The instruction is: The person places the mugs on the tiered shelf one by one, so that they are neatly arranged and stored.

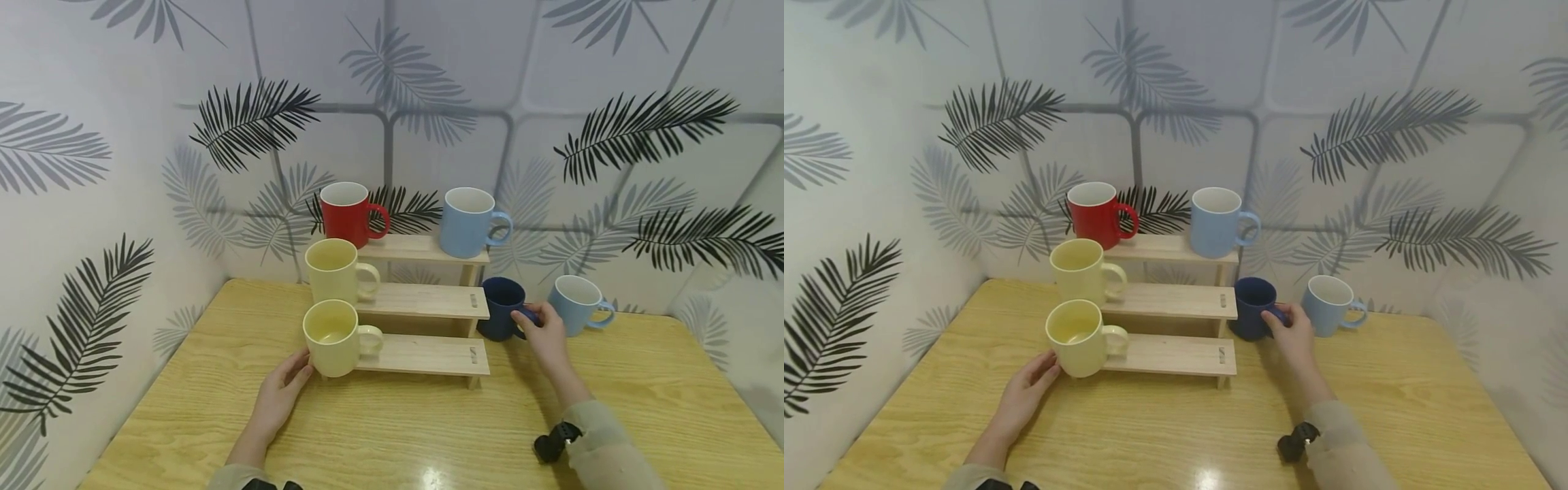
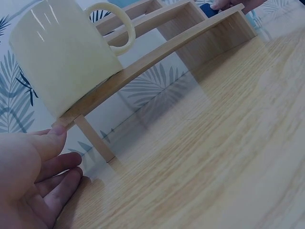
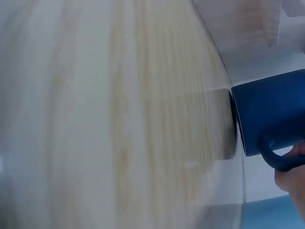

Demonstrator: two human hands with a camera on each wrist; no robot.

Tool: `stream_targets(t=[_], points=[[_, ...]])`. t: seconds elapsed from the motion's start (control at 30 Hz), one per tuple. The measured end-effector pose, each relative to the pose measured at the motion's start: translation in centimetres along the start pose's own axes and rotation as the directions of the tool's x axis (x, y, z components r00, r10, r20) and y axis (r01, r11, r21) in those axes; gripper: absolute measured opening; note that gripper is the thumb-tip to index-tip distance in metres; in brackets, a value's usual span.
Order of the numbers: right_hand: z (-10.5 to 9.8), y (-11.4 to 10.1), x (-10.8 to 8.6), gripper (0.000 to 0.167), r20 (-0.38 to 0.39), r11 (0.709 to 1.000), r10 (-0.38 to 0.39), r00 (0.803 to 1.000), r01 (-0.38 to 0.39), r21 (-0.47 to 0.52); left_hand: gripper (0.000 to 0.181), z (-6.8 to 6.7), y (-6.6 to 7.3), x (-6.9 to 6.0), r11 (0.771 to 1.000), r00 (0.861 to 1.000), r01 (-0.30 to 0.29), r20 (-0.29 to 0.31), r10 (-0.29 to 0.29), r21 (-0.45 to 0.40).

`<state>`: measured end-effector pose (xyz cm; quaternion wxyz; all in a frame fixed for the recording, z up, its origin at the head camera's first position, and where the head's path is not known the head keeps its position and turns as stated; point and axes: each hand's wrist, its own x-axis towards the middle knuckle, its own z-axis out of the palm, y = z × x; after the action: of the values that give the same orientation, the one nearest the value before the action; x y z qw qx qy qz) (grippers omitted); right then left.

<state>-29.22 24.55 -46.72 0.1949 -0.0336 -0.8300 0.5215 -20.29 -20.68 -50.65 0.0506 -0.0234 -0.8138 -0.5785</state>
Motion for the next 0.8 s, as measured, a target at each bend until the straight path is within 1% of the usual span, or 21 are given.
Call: stream_targets(t=[0.07,0.1,0.2,0.27,0.37,0.43,0.5,0.63,0.73,0.8], points=[[-0.2,-0.3,-0.1,0.025,-0.011,0.999,-0.039,0.999,0.039,-0.022,0.048,0.0,0.0,0.0,1.0,1.0,-0.004,-0.005,0.004,0.002],[-0.4,-0.5,-0.2,0.025,-0.012,0.998,-0.053,0.999,0.053,-0.017,0.048,0.0,0.0,0.0,1.0,1.0,-0.003,-0.005,0.003,0.003],[-0.9,-0.8,-0.5,0.023,-0.018,0.998,-0.07,0.997,0.07,0.0,0.048,-0.1,0.1,0.0,1.0,1.0,0.006,-0.002,-0.006,0.001],[-1.3,-1.0,-0.7,0.023,-0.028,0.997,-0.08,0.996,0.08,-0.004,0.048,-0.1,0.2,-0.1,1.0,1.0,0.007,0.001,-0.007,-0.001],[-1.9,-1.2,-1.1,0.022,-0.067,0.995,-0.097,0.993,0.096,-0.023,0.047,0.0,0.3,-0.1,1.0,1.0,0.006,0.006,-0.006,-0.007],[-2.4,-1.6,-1.3,0.022,-0.102,0.996,-0.094,0.99,0.093,-0.014,0.047,0.0,0.3,-0.1,1.0,1.0,0.004,0.008,-0.003,-0.011],[-2.9,-2.1,-1.6,0.023,-0.137,0.997,-0.079,0.987,0.082,0.013,0.047,0.0,0.2,-0.1,1.0,1.0,0.008,0.008,-0.008,-0.012],[-3.7,-3.7,-1.9,0.025,-0.173,0.994,-0.041,0.984,0.059,0.095,0.049,-0.1,0.1,0.0,1.0,1.0,0.015,0.002,-0.015,-0.002],[-4.0,-4.9,-2.1,0.024,-0.191,0.987,-0.043,0.981,0.071,0.144,0.049,-0.1,0.1,0.0,1.0,1.0,0.011,0.0,-0.011,0.009],[-4.2,-5.5,-2.2,0.023,-0.201,0.979,-0.058,0.978,0.095,0.179,0.049,-0.1,0.1,-0.1,1.0,1.0,0.009,0.003,-0.009,0.01]])
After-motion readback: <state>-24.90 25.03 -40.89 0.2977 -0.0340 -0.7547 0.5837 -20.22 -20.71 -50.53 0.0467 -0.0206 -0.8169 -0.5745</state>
